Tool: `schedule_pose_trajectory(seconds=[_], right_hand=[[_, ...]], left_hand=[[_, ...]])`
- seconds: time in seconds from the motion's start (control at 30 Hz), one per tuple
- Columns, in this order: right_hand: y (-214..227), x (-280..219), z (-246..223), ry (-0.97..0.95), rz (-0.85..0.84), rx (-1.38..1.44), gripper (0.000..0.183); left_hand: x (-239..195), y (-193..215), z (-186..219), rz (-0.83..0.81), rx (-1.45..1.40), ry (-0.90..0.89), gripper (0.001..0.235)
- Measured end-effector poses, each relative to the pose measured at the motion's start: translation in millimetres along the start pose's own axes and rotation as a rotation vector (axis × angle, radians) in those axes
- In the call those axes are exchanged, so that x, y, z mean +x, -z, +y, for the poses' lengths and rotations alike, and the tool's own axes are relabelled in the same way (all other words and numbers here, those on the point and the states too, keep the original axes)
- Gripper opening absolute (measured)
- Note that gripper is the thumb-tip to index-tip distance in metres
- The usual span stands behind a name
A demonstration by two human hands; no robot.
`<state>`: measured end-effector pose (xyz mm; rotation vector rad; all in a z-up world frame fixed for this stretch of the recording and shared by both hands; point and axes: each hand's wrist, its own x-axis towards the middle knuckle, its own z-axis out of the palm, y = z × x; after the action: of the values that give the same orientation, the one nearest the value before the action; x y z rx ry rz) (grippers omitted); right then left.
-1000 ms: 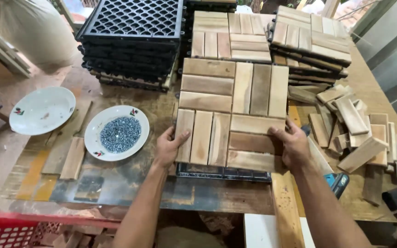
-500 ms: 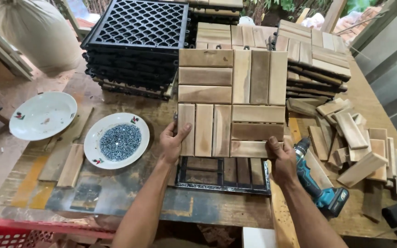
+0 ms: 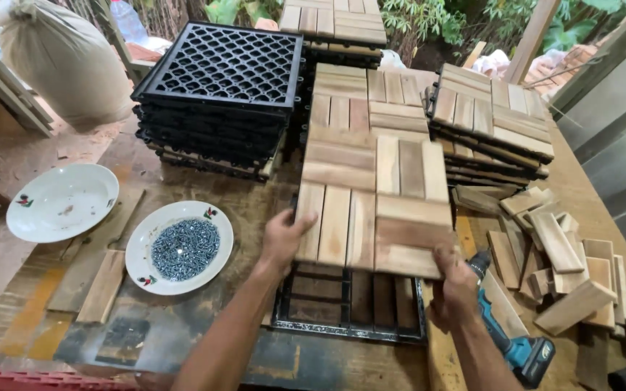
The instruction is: Assembling a wooden floor tile by placing slats into a plastic grid and fastening them with screws using a power drill.
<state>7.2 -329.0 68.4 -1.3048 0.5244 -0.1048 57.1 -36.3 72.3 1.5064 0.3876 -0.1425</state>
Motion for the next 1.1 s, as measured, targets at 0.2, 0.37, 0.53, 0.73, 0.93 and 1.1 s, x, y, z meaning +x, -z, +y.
schedule_pose_trajectory(seconds=[0.2,0.37,0.53,0.73,0.93,1.1], right_hand=[[-29.4,131.3,-51.5,0.3,0.103,0.121,0.035],[-50.1,149.3,-106.1,0.316,0.03,-0.326,0.083],[-63.1,109.4,-97.5,0.432,-0.014,-0.728,0.066],[-81.2,115.8,-69.4,0.362,-0.112,-1.058,0.091],[-66.9,193.4,-69.8,0.333,-0.234,-1.102,0.108],[-45.1,149.4,-62.1,0.348,-0.223,-1.14,0.081]], left_hand=[[79.2,-27.7,76.3,-0.065,-0.355,-0.44,0.06],[154.6,-33.9,60.4,0.143,0.071,-0.374,0.093],[85.7,-29.1,50.0,0.196,0.415,-0.556,0.069],[114.3,-56.7,28.5,0.11,1.277,-0.672,0.1],[142.6,-66.2,58.8,0.014,1.264,-0.471,0.1],[102.3,-60.8,36.5,-0.019,1.266,-0.557,0.097]])
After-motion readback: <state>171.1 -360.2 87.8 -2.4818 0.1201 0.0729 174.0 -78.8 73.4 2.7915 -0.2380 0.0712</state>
